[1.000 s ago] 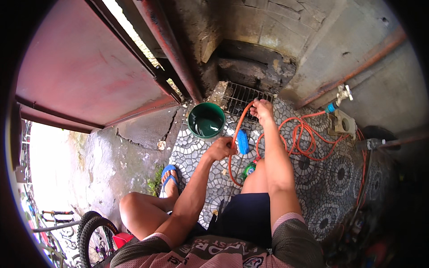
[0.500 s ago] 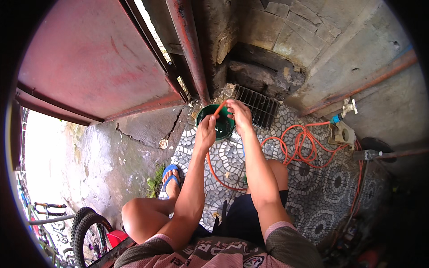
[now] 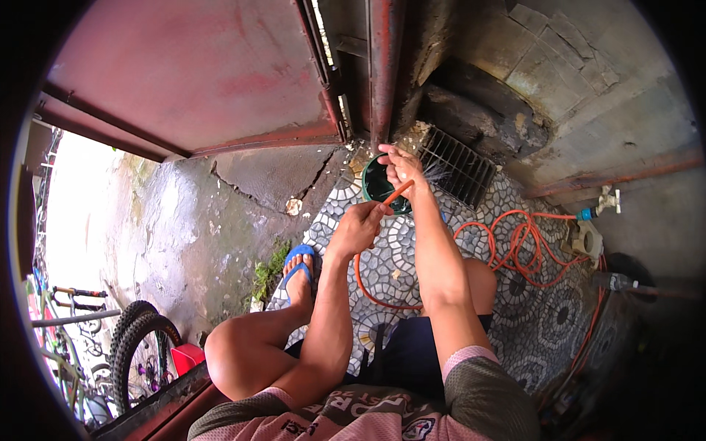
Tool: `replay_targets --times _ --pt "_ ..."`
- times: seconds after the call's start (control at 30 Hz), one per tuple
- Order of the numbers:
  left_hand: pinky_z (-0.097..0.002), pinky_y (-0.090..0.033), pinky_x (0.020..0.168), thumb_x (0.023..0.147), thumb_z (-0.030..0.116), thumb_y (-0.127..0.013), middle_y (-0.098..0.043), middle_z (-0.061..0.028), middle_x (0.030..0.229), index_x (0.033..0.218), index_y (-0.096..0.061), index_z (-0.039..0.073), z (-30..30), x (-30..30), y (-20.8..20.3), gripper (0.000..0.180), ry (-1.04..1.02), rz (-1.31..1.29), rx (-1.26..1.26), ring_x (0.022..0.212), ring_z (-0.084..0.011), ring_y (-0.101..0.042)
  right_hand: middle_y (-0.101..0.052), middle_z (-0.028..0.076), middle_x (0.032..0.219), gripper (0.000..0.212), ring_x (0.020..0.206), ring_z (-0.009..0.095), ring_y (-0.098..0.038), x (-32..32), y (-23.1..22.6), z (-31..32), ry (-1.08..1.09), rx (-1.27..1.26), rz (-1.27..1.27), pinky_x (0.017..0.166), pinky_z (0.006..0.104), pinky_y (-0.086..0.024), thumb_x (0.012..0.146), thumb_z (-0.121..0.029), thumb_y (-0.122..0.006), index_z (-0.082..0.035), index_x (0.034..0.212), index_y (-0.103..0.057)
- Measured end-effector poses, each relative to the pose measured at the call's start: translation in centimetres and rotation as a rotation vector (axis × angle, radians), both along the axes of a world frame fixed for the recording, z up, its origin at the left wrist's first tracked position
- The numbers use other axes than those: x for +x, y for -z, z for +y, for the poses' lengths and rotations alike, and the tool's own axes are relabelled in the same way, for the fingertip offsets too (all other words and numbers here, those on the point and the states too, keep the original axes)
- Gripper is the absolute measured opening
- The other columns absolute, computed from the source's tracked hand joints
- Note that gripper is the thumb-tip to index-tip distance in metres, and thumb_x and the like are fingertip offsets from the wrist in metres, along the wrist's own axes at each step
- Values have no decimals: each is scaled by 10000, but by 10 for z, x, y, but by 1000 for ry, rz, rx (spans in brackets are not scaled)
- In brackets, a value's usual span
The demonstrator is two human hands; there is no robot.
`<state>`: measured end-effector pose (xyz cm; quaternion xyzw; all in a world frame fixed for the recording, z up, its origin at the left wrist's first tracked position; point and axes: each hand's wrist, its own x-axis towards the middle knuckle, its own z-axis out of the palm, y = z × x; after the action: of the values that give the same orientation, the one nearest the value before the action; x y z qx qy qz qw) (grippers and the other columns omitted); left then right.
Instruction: The person removes a bicycle tire from a wheel, carries it outside, and prepares a cleaning solution by mixing water and detergent in a bucket. They then use a sponge to scrub the tire while sitting on the floor.
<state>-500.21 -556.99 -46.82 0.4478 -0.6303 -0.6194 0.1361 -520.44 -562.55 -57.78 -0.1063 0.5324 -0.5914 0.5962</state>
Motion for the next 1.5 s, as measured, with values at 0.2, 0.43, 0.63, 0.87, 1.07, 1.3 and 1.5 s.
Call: replay_targets --times 0.2,0.43,0.63,0.87,1.07,1.3,1.5 --pt "-312 -474 472 1095 332 -526 -577 -23 677 1098 -726 1 0 -8 4 387 -29 45 76 525 -119 -560 -534 -18 700 321 467 62 -435 -46 51 17 21 112 18 438 231 -337 1071 -346 -605 -40 1152 -657" --pt "-317 -501 467 1090 267 -516 -595 -43 714 1137 -703 -27 -1 5 23 352 -29 17 160 495 -139 -575 -623 20 694 544 454 87 -398 -15 42 15 70 219 147 433 256 -333 1031 -565 -585 -35 1015 -705" --pt "-343 -483 444 1065 189 -554 -617 -77 662 1213 -613 -31 0 -1 46 272 -191 37 159 468 -165 -603 -305 292 1650 1239 1576 429 -173 -8 5 31 -7 9 -377 1226 594 -195 815 -993 -177 -42 1587 -362" --pt "-464 -572 709 994 129 -623 -714 -240 848 1160 -525 -12 22 -45 93 239 -405 -23 -326 775 -382 -729 -640 168 1303 609 1181 217 -659 40 -21 55 -371 306 812 961 380 -542 1003 -245 -686 21 1507 -469" --pt "-397 -559 688 975 272 -661 -764 -172 811 980 -789 13 -53 7 129 289 -543 -13 -189 727 -221 -718 -634 94 861 667 537 165 -604 -10 -42 95 -228 317 389 477 327 -511 1063 -93 -504 -93 1658 -203" --pt "-584 -478 1066 894 134 -687 -439 -277 1396 1489 -493 159 -131 147 251 626 -286 -855 -321 1311 -519 -466 -639 68 871 577 534 144 -624 10 -115 129 -622 294 630 496 318 -542 1096 -169 -438 -137 1647 -270" --pt "-537 -461 1034 885 125 -687 -499 -300 1308 1252 -510 -69 -139 165 299 451 -345 -844 -565 1210 -502 -520 -680 239 1171 604 808 386 -707 26 -120 140 -681 242 851 774 473 -556 1062 -181 -482 -38 1611 -275"
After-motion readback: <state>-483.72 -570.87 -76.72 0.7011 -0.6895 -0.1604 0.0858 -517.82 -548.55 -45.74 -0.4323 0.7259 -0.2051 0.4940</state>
